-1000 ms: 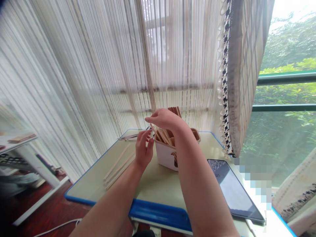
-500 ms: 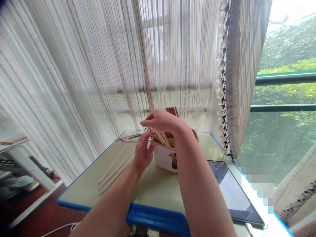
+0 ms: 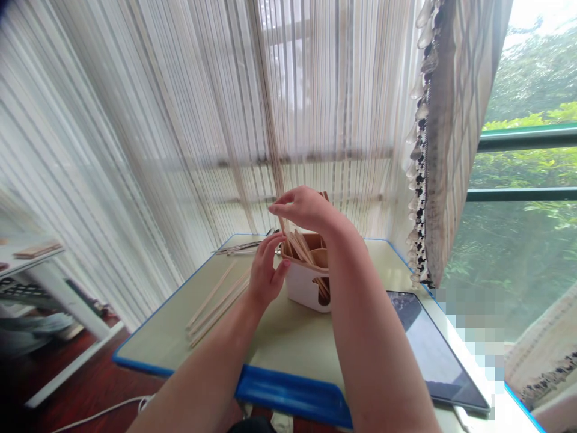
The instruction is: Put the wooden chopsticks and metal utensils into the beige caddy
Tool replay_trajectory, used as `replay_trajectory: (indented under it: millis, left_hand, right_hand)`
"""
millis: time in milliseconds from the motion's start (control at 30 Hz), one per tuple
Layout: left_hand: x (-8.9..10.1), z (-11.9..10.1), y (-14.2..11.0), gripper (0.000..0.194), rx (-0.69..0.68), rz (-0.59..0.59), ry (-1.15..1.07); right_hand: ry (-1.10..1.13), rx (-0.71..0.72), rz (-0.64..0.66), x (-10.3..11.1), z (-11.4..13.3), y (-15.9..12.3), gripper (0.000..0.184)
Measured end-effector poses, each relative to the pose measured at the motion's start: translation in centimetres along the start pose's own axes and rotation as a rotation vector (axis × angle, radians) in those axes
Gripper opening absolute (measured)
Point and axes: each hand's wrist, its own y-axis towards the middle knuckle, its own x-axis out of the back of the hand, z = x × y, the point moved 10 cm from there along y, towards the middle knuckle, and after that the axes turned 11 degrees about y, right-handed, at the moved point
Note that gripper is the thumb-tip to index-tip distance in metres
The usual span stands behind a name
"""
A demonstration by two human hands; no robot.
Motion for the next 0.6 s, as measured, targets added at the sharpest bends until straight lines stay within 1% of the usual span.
replay_trajectory:
  millis: [67,133,300,433,600]
  left_hand:
    - [-0.1,0.0,0.0,0.041,-0.002,0.011,0.019]
    - [-0.2,-0.1,0.0,0.042,-0.007,0.017,0.023]
    - [0.1,0.3,-0.1,0.041,0.020,-0.018,0.044]
    - [0.0,0.4,-0.1,0.036,0.019,-0.019,0.068]
    - [-0.3,-0.3,0.1,0.029,-0.041,0.009,0.080]
  right_hand:
    - [0.004,-0.016,-0.007,0.1,-0.4,0.1,0.036]
    - [-0.006,-0.040,0.013,0.0,-0.9,0.1,0.036]
    - [-0.040,-0.102,0.067,-0.8,-1.6,0.3,0.034]
    - [-0.031,-0.132,0.102,-1.5,-2.4,0.5,0.042]
    - [-0.010,-0.165,0.055,-1.0,-2.5,0.2,0.053]
